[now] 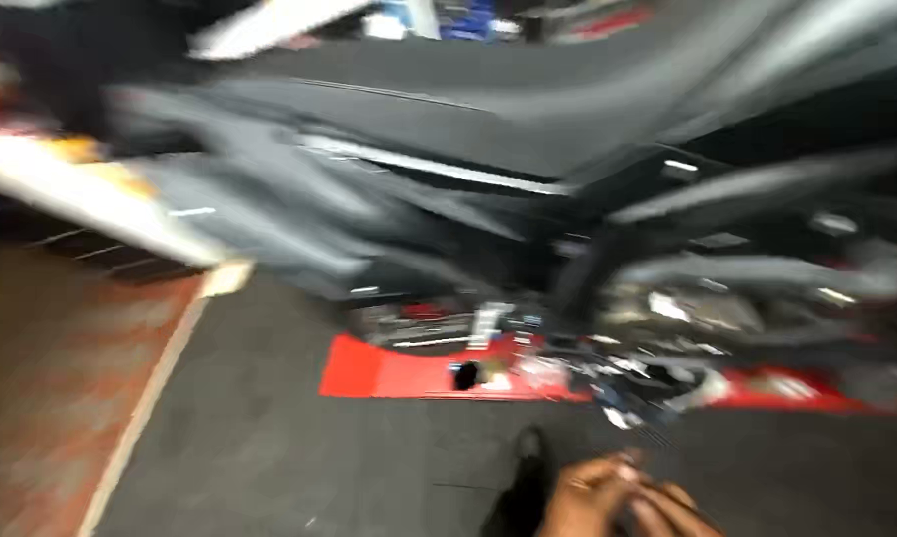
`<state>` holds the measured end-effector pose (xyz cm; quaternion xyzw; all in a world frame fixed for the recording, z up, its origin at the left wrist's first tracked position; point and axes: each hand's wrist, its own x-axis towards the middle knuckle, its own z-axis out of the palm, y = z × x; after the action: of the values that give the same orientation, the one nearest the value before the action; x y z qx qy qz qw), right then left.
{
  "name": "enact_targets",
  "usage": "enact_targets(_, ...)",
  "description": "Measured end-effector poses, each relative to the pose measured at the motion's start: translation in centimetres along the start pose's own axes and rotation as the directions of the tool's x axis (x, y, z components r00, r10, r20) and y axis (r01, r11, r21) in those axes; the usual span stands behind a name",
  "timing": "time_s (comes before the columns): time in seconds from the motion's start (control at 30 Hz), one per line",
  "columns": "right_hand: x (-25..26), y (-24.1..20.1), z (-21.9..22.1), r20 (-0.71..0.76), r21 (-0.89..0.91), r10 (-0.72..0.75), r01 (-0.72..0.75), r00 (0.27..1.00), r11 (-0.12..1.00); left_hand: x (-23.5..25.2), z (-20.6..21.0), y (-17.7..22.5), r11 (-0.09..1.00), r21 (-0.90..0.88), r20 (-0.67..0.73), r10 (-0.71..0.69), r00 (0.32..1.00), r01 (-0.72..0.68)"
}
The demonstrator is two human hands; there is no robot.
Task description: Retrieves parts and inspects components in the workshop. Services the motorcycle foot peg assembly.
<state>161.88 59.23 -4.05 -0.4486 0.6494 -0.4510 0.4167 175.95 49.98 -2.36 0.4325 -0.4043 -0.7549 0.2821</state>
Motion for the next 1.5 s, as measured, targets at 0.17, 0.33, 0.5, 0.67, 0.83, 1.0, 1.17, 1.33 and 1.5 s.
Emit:
enact_targets(0.17,0.7,16.7,-0.8,-0.321,-0.077,-0.036,0.012,0.946,0.997,8.0,3.2,-15.6,0.968,-0.197,-0.051,-0.166,0.985,0.153)
enact_targets(0.33,6.1,26.5,-0.5,-0.412,-0.154,-0.132,0.073,0.902,0.985,16.6,3.2,-23.3,0.955,-0.289,-0.102,-0.093,0.99,0.06)
enact_targets(0.5,13.0,31.1,1.3,-0.506,-0.134,-0.208,0.162,0.837,0.978,23.8,2.2,-25.0,0.989,-0.114,-0.138,0.078,0.987,-0.094)
enact_targets(0.67,15.7,33.3,1.8,-0.597,-0.118,-0.28,0.263,0.752,0.958,26.9,1.8,-26.5,0.963,-0.051,-0.019,0.265,0.964,-0.266)
enact_targets(0.83,16.4,33.1,2.0,-0.644,-0.11,-0.23,0.209,0.73,0.972,27.3,1.7,-25.9,0.956,0.022,0.046,0.293,0.955,-0.294)
enact_targets(1.0,16.5,30.6,0.7,-0.6,-0.053,-0.066,0.043,0.797,0.998,27.3,2.0,-24.9,0.966,-0.024,0.051,0.259,0.964,-0.259)
enact_targets(1.17,16.3,27.9,-1.0,-0.443,0.302,0.196,-0.06,0.875,0.951,28.1,0.8,-24.3,0.972,-0.141,0.003,0.19,0.982,-0.187)
enact_targets(1.33,16.4,27.0,-0.2,-0.501,0.243,0.217,-0.105,0.838,0.964,28.2,1.4,-23.8,0.955,-0.24,-0.006,0.179,0.984,-0.175)
enact_targets(1.5,16.2,26.5,-0.7,-0.592,-0.418,-0.087,-0.212,0.802,0.883,28.9,0.8,-24.3,0.967,-0.176,0.044,0.196,0.98,-0.185)
